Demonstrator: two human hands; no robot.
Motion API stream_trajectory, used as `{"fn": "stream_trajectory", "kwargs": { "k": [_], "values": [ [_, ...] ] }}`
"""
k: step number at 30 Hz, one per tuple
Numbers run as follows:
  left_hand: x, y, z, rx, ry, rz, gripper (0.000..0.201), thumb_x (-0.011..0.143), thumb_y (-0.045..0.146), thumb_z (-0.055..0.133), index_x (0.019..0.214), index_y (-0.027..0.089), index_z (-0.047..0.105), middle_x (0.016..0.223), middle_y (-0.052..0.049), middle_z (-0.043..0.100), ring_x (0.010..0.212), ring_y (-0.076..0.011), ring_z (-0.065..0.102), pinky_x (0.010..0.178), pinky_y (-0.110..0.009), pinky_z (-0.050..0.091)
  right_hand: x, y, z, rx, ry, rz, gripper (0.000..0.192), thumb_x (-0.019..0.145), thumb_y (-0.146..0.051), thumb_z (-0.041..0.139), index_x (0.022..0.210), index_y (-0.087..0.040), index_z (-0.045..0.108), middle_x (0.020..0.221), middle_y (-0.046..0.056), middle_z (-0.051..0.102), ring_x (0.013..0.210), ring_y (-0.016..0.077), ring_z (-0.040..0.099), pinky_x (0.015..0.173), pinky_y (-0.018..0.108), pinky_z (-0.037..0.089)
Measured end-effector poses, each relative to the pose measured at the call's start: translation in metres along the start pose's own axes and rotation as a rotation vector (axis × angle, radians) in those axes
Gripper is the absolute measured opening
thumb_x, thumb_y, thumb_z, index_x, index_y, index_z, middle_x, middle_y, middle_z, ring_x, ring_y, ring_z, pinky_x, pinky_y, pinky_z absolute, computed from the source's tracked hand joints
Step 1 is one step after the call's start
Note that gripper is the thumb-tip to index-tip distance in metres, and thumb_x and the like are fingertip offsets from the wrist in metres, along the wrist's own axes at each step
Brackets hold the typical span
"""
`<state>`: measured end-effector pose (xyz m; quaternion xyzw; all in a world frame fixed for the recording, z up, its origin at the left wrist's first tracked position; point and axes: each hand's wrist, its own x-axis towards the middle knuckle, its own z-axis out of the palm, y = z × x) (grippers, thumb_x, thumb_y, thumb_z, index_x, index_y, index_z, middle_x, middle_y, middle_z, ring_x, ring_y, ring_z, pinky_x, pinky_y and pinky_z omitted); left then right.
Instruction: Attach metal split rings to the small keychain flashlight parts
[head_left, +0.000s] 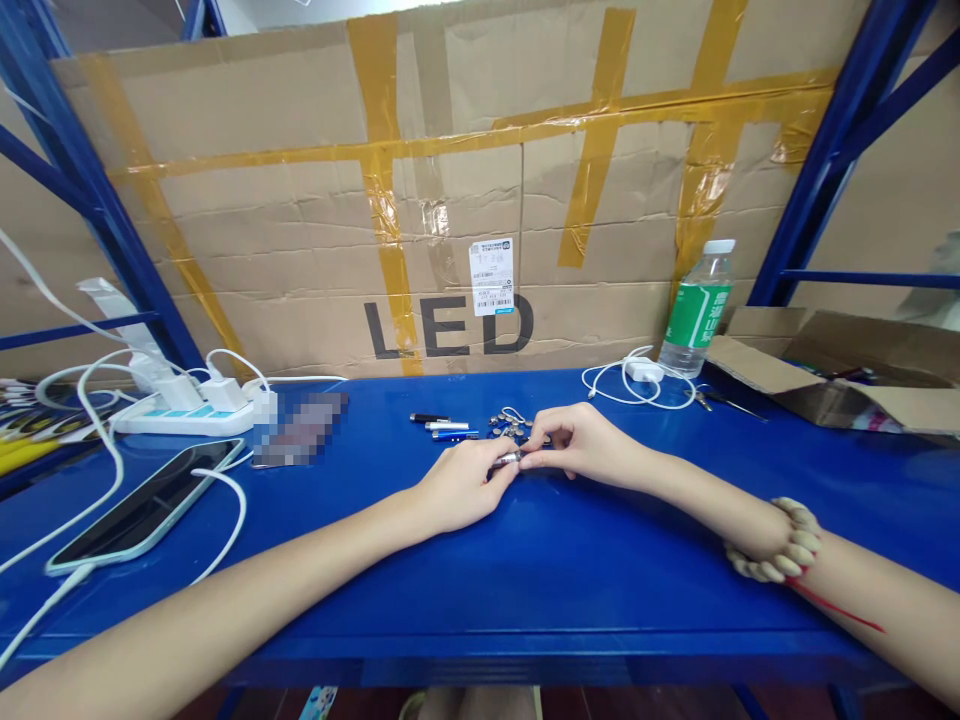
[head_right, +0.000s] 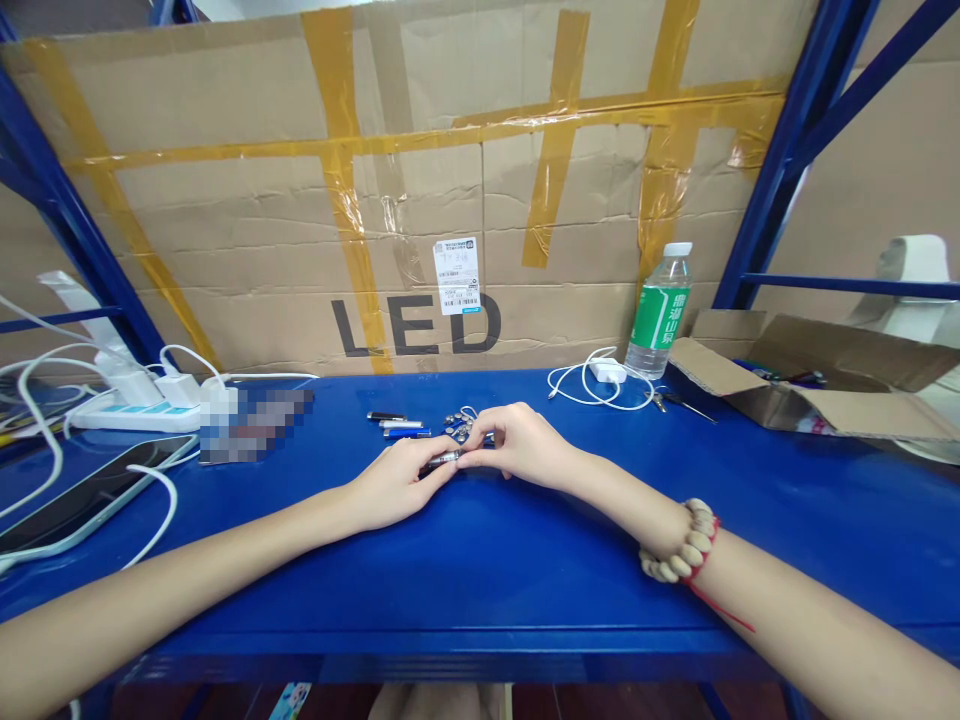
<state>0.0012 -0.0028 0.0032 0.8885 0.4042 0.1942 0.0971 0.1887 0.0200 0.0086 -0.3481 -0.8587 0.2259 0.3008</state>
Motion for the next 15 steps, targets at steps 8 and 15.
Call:
{"fn": "stream_trajectory", "kwargs": {
  "k": [8, 15],
  "values": [
    [-0.0001, -0.0016, 0.0012, -0.016, -0.009, 0.005, 0.024, 0.087, 0.027, 0.037, 0.097, 0.02, 0.058, 0.087, -0.003, 0.064, 0.076, -0.0177, 0.058, 0.063, -0.025, 0.041, 0.0005, -0.002, -0.0005, 0.003, -0.011, 0.012, 0.033, 0.068, -0.048, 0.063, 0.066, -0.015, 0.06, 0.068, 0.0, 0.06, 0.037, 0.0048, 0.049, 0.044, 0.021, 0.041],
    [-0.0002, -0.0018, 0.0016, -0.008, -0.011, 0.008, 0.024, 0.088, 0.028, 0.037, 0.097, 0.02, 0.058, 0.087, -0.003, 0.064, 0.077, -0.0176, 0.059, 0.064, -0.025, 0.04, 0.0004, -0.0021, -0.0005, -0.003, -0.016, 0.012, 0.028, 0.068, -0.042, 0.065, 0.065, -0.015, 0.06, 0.068, -0.001, 0.06, 0.037, 0.0042, 0.048, 0.045, 0.021, 0.041]
  ]
}}
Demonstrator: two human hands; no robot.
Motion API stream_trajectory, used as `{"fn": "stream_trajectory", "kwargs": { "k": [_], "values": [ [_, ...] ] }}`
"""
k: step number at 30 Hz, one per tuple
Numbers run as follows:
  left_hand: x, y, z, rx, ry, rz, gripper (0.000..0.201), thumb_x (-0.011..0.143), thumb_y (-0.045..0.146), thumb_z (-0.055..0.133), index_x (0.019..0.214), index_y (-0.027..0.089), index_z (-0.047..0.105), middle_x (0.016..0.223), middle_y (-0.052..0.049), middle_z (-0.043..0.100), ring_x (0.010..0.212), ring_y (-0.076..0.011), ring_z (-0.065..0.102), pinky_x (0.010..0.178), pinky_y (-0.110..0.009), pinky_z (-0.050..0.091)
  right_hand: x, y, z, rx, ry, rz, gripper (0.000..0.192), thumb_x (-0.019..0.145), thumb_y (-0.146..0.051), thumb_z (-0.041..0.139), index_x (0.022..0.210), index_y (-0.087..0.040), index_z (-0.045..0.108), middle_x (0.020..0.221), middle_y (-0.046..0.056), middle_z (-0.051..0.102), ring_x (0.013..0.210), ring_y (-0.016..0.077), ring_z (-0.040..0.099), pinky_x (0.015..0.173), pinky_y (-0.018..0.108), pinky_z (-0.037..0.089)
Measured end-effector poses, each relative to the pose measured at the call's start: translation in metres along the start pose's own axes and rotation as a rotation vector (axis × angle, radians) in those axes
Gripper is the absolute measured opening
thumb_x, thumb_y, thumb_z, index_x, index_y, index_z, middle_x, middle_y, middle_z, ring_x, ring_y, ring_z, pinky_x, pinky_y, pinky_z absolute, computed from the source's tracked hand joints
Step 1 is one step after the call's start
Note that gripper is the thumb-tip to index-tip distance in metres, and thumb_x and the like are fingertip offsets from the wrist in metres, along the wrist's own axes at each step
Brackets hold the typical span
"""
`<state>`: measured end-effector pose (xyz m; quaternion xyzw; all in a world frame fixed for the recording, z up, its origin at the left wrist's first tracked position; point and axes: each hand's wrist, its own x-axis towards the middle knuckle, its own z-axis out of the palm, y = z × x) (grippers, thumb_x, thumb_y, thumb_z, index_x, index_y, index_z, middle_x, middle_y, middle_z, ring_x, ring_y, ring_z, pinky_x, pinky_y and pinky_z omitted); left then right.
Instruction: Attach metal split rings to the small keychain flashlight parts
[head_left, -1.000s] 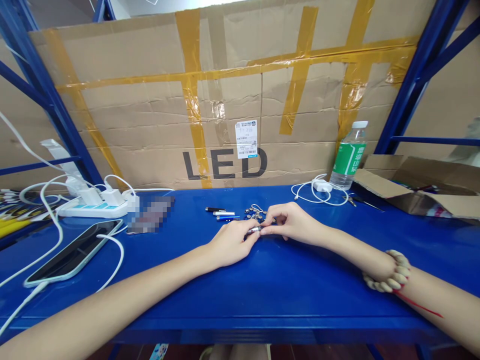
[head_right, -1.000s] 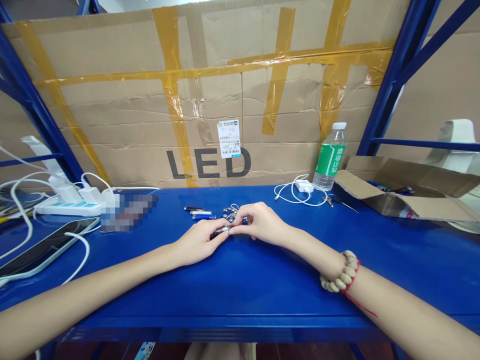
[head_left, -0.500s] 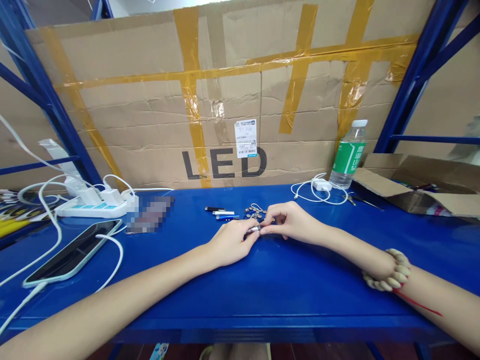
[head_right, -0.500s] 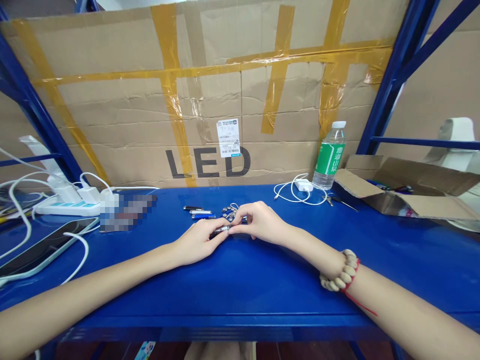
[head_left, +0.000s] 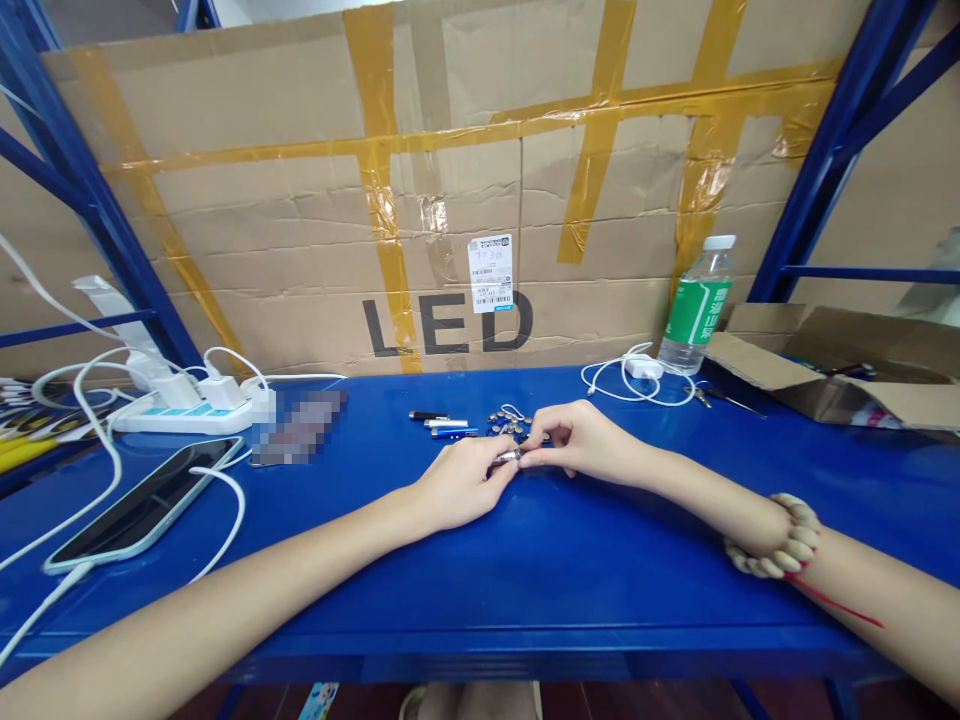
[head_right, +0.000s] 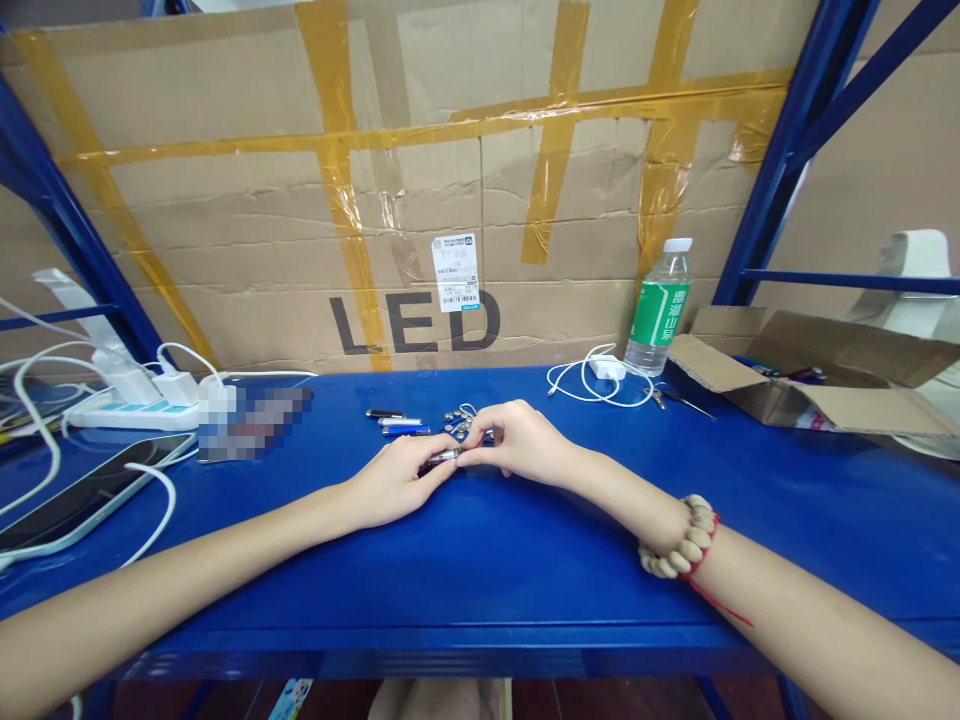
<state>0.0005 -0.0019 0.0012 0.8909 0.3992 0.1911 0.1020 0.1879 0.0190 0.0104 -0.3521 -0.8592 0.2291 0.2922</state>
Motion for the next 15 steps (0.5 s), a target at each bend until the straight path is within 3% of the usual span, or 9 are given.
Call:
{"fn": "stream_trajectory", "kwargs": {
  "k": [15],
  "values": [
    [-0.0001, -0.0005, 0.0006, -0.002, 0.003, 0.004, 0.023, 0.087, 0.027, 0.038, 0.095, 0.019, 0.058, 0.085, -0.003, 0.064, 0.074, -0.0173, 0.058, 0.062, -0.025, 0.039, -0.0001, 0.0019, 0.0003, 0.003, -0.003, 0.007, 0.028, 0.069, -0.043, 0.065, 0.067, -0.015, 0.06, 0.067, -0.001, 0.059, 0.038, 0.0049, 0.05, 0.045, 0.021, 0.04]
  ]
}}
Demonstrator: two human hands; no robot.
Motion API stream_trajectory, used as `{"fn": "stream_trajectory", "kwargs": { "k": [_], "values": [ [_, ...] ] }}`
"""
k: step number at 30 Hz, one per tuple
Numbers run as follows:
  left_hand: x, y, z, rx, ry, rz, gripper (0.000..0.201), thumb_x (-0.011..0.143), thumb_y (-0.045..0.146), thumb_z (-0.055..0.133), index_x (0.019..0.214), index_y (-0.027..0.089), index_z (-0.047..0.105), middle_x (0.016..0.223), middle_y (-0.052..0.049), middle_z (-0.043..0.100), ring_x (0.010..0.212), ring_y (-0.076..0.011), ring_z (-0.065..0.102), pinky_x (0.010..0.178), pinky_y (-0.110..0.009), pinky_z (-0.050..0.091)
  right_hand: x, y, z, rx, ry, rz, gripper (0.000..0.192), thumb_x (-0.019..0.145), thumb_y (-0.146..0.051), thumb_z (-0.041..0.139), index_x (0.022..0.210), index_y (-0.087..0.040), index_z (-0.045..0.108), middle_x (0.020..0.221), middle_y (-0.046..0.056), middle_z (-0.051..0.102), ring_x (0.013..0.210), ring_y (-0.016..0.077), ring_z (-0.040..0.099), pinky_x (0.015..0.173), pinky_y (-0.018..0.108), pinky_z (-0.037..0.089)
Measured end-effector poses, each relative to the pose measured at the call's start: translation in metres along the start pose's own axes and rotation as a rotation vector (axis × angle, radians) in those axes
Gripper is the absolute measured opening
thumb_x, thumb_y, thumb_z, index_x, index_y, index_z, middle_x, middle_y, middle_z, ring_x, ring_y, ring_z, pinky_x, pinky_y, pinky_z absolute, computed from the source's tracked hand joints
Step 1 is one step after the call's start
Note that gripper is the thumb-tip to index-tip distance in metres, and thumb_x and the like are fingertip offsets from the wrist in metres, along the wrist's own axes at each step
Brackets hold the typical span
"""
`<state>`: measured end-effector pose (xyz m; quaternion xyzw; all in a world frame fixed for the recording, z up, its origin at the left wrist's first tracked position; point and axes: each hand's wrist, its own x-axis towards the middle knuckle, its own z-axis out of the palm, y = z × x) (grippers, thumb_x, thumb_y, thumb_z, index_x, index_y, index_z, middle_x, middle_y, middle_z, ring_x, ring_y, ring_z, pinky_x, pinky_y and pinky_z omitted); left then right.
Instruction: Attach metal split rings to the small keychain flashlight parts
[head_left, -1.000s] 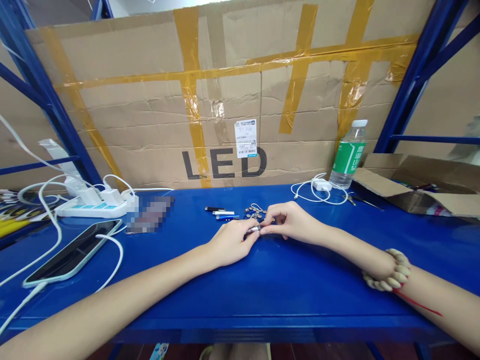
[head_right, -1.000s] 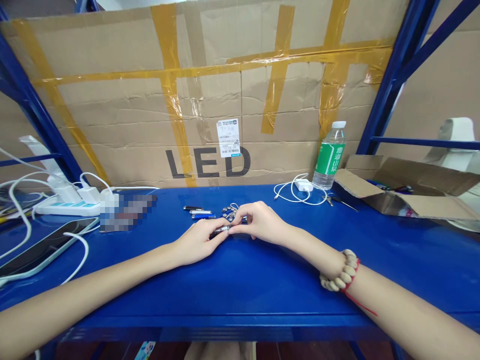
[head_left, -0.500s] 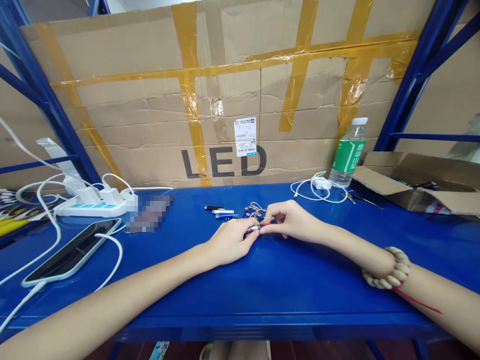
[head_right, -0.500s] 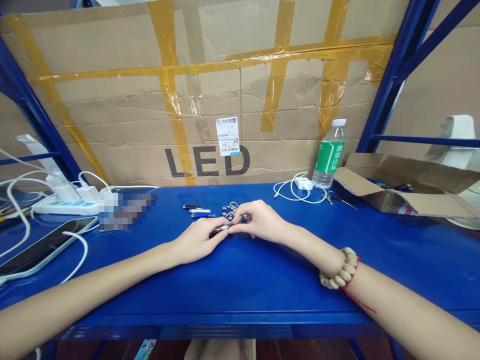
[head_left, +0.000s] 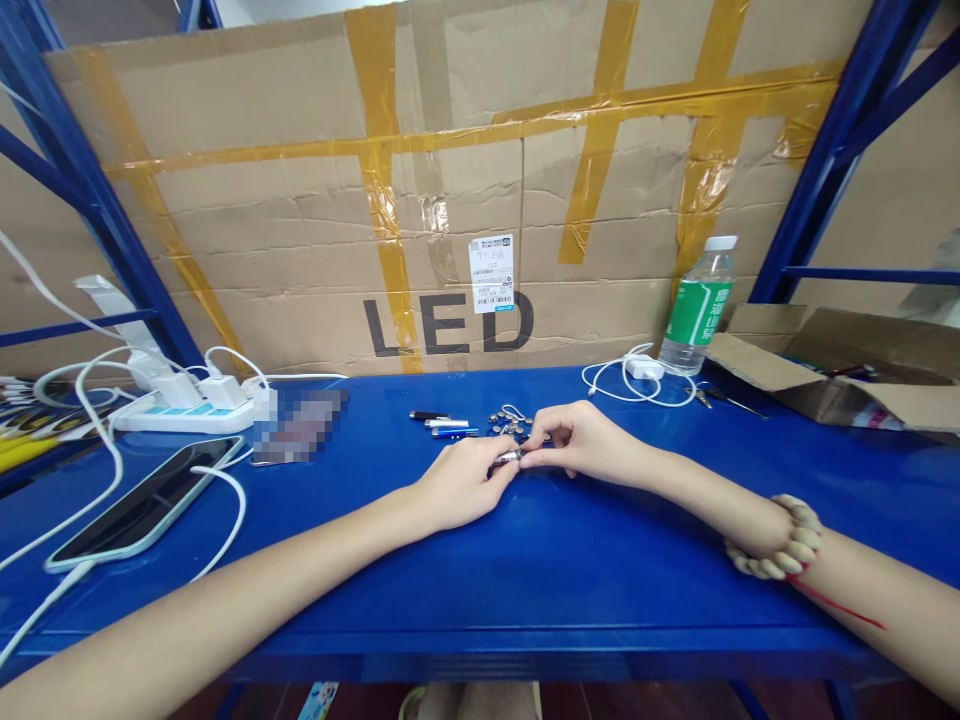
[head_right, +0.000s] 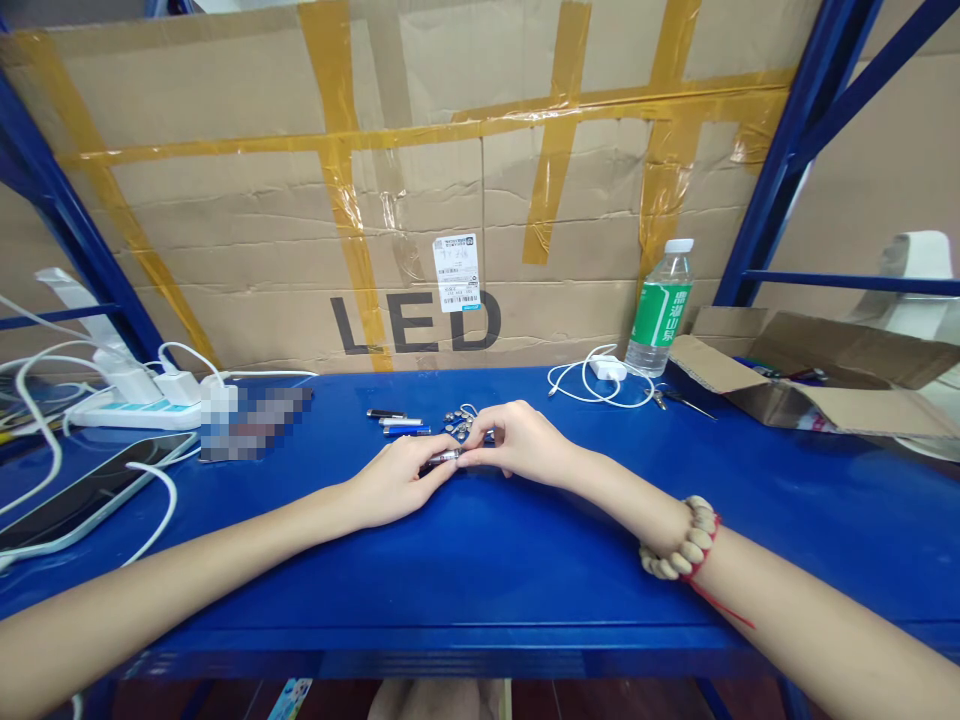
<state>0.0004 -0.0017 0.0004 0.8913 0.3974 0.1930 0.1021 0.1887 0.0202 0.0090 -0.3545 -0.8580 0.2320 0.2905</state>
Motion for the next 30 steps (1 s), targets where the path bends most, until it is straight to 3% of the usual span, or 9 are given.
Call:
{"fn": "stream_trajectory", "kwargs": {
  "k": [30],
  "values": [
    [0.0008, -0.0002, -0.0002, 0.016, 0.005, 0.016, 0.023, 0.089, 0.027, 0.037, 0.094, 0.019, 0.057, 0.088, -0.003, 0.065, 0.077, -0.0169, 0.059, 0.062, -0.024, 0.04, 0.0005, 0.0012, 0.0007, -0.013, 0.026, 0.001, 0.028, 0.068, -0.044, 0.064, 0.066, -0.015, 0.063, 0.069, 0.0, 0.061, 0.037, 0.0048, 0.049, 0.045, 0.021, 0.04]
  ]
}}
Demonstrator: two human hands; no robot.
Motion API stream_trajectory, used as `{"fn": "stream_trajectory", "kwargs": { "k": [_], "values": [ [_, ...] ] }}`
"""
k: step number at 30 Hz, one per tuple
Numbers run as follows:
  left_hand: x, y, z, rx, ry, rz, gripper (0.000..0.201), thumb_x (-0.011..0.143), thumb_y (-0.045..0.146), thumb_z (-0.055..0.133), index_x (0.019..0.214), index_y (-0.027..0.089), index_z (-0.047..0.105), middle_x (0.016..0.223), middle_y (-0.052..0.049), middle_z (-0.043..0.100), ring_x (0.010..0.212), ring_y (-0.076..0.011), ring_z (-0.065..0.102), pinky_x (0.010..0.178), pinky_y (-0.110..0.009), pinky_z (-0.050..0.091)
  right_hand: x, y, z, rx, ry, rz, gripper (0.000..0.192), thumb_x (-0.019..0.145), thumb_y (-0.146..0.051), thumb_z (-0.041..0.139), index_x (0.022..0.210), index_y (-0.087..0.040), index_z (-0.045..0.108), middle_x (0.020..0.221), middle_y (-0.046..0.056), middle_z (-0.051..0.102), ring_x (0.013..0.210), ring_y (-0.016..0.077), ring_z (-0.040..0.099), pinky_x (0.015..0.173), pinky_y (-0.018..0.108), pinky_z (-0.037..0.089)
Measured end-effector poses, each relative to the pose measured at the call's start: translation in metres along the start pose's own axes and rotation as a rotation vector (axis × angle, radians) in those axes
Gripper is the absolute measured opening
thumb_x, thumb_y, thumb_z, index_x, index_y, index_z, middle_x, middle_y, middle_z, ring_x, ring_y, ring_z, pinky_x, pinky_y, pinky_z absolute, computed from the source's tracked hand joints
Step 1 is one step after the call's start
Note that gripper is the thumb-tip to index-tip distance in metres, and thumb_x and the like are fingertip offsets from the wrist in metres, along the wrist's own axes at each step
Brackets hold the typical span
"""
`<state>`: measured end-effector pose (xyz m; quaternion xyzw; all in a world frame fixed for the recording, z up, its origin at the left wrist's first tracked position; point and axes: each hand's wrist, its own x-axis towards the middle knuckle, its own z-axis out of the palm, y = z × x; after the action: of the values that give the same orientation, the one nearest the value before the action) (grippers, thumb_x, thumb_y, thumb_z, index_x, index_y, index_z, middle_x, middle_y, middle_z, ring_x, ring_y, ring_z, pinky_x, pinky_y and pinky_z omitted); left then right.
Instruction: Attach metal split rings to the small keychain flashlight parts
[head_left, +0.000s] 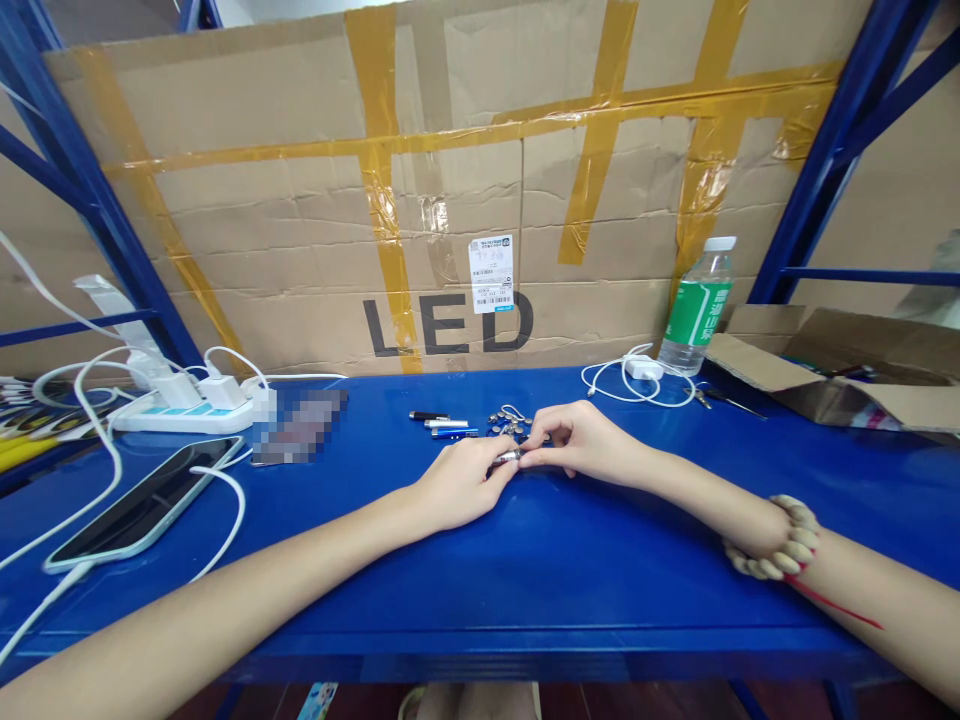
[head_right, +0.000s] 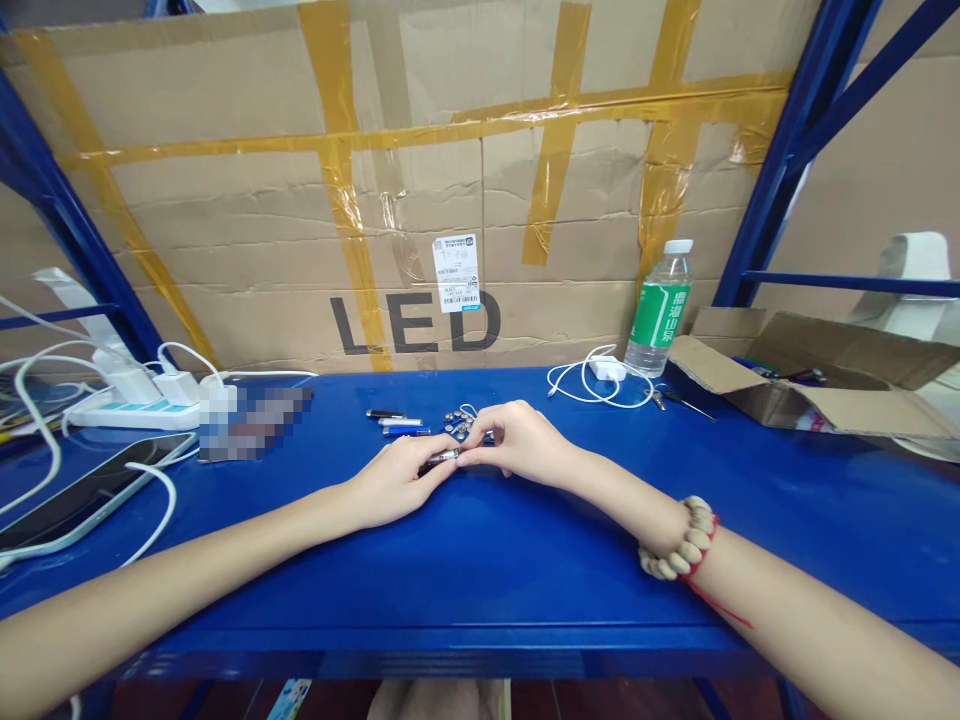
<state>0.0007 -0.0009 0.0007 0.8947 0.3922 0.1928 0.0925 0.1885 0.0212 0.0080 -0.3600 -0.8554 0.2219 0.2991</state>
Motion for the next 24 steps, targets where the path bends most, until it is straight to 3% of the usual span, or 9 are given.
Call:
{"fn": "stream_trajectory", "kwargs": {
  "k": [10, 15, 18, 24],
  "values": [
    [-0.002, -0.001, 0.0, 0.017, 0.011, 0.05, 0.023, 0.09, 0.026, 0.035, 0.09, 0.018, 0.057, 0.089, -0.002, 0.064, 0.079, -0.0161, 0.059, 0.069, -0.024, 0.042, 0.001, 0.002, 0.005, -0.026, -0.008, 0.22, 0.027, 0.065, -0.044, 0.065, 0.066, -0.017, 0.067, 0.053, -0.001, 0.061, 0.038, 0.0075, 0.051, 0.043, 0.019, 0.036],
    [-0.002, -0.002, 0.001, -0.01, 0.048, 0.053, 0.022, 0.089, 0.024, 0.037, 0.09, 0.018, 0.058, 0.089, -0.003, 0.064, 0.082, -0.0161, 0.059, 0.073, -0.025, 0.043, 0.001, -0.006, 0.007, 0.083, 0.003, 0.281, 0.033, 0.064, -0.047, 0.065, 0.061, -0.015, 0.065, 0.055, 0.0, 0.061, 0.035, 0.0056, 0.047, 0.039, 0.018, 0.035],
    [-0.002, -0.001, 0.002, -0.014, 0.069, 0.018, 0.021, 0.089, 0.025, 0.037, 0.09, 0.018, 0.057, 0.091, -0.003, 0.064, 0.084, -0.0172, 0.059, 0.074, -0.026, 0.043, 0.002, -0.008, 0.008, 0.148, 0.027, 0.33, 0.035, 0.063, -0.049, 0.065, 0.056, -0.014, 0.061, 0.046, -0.002, 0.055, 0.034, 0.0053, 0.044, 0.036, 0.017, 0.031],
    [-0.002, 0.0, 0.0, -0.13, 0.097, 0.037, 0.022, 0.088, 0.023, 0.038, 0.108, 0.023, 0.05, 0.104, -0.001, 0.062, 0.092, -0.0171, 0.058, 0.077, -0.026, 0.043, 0.003, -0.009, 0.009, 0.229, 0.028, 0.371, 0.038, 0.064, -0.051, 0.063, 0.053, -0.015, 0.057, 0.038, -0.004, 0.047, 0.032, 0.0055, 0.041, 0.034, 0.017, 0.029]
  ]
}}
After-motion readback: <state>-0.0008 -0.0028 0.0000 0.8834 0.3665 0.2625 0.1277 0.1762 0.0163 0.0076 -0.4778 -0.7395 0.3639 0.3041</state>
